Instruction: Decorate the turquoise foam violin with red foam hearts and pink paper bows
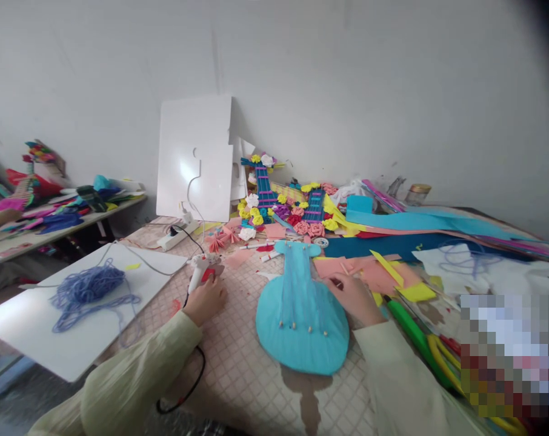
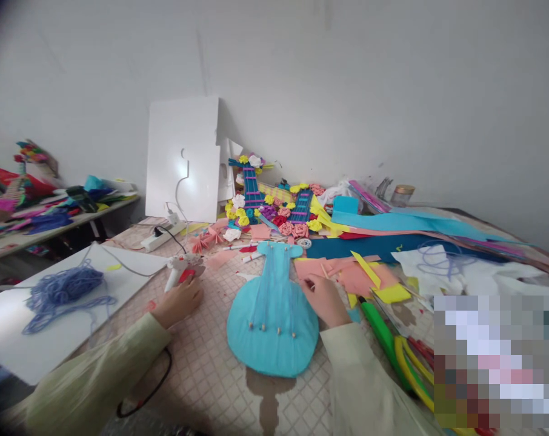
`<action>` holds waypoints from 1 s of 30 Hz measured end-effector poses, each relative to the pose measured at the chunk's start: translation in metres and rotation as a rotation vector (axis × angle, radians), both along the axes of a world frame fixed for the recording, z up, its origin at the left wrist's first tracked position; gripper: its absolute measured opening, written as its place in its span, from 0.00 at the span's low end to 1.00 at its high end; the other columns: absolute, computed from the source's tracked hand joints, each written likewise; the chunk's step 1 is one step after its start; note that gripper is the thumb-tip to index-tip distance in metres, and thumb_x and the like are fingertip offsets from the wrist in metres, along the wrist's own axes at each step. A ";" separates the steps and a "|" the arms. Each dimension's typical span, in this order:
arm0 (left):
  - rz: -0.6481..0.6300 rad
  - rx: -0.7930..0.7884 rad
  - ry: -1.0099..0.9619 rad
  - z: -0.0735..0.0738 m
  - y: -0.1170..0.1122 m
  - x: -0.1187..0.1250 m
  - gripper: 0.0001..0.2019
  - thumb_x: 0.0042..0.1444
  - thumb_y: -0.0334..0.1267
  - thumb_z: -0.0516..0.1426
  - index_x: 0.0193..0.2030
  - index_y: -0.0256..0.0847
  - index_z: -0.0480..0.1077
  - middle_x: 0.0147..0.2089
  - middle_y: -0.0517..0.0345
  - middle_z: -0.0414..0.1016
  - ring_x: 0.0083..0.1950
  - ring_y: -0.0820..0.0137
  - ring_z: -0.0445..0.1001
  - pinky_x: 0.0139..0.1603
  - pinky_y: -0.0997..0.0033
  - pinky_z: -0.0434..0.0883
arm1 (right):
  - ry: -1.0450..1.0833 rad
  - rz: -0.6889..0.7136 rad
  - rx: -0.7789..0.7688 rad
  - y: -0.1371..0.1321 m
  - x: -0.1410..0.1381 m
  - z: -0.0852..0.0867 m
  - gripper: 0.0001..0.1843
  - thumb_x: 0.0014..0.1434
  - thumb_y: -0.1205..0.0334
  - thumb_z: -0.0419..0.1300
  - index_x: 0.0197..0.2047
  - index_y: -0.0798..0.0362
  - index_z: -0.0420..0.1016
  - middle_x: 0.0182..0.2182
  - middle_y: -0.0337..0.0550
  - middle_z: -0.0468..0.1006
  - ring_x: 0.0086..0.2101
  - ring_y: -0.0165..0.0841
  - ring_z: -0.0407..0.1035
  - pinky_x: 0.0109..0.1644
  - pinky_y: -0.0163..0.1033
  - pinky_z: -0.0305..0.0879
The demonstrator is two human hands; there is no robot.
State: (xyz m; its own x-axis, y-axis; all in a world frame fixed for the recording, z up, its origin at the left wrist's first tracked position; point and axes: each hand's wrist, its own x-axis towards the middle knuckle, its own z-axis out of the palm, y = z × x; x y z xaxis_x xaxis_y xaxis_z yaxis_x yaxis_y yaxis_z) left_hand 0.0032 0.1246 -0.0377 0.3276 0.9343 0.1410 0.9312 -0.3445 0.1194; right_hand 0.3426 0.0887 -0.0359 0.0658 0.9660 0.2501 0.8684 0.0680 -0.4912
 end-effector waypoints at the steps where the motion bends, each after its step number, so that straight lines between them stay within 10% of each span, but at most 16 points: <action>1: 0.028 -0.018 0.018 0.001 -0.003 0.001 0.13 0.55 0.34 0.44 0.37 0.32 0.67 0.45 0.38 0.68 0.45 0.53 0.70 0.39 0.56 0.67 | -0.001 -0.009 0.006 0.000 0.000 0.000 0.14 0.54 0.60 0.50 0.32 0.54 0.75 0.29 0.45 0.78 0.29 0.33 0.70 0.30 0.33 0.59; 10: -0.063 -0.149 0.090 0.011 -0.043 0.012 0.20 0.55 0.41 0.46 0.54 0.37 0.60 0.60 0.45 0.59 0.52 0.59 0.67 0.52 0.60 0.64 | -0.005 -0.015 0.010 0.000 0.000 0.000 0.14 0.54 0.60 0.50 0.32 0.54 0.76 0.28 0.44 0.78 0.30 0.33 0.70 0.31 0.33 0.59; 22: -0.040 -0.089 0.038 0.011 -0.021 0.002 0.24 0.53 0.43 0.49 0.58 0.42 0.56 0.52 0.49 0.69 0.48 0.60 0.70 0.45 0.64 0.67 | 0.024 -0.020 -0.009 0.001 0.001 -0.001 0.14 0.55 0.60 0.49 0.31 0.55 0.75 0.29 0.46 0.78 0.28 0.33 0.69 0.31 0.34 0.59; 30: -0.232 -0.070 0.022 0.011 -0.020 -0.005 0.27 0.48 0.25 0.47 0.56 0.43 0.59 0.51 0.53 0.70 0.53 0.63 0.66 0.53 0.62 0.63 | 0.042 -0.069 -0.057 0.003 0.005 -0.004 0.15 0.54 0.58 0.51 0.39 0.56 0.72 0.33 0.47 0.77 0.31 0.33 0.70 0.35 0.34 0.60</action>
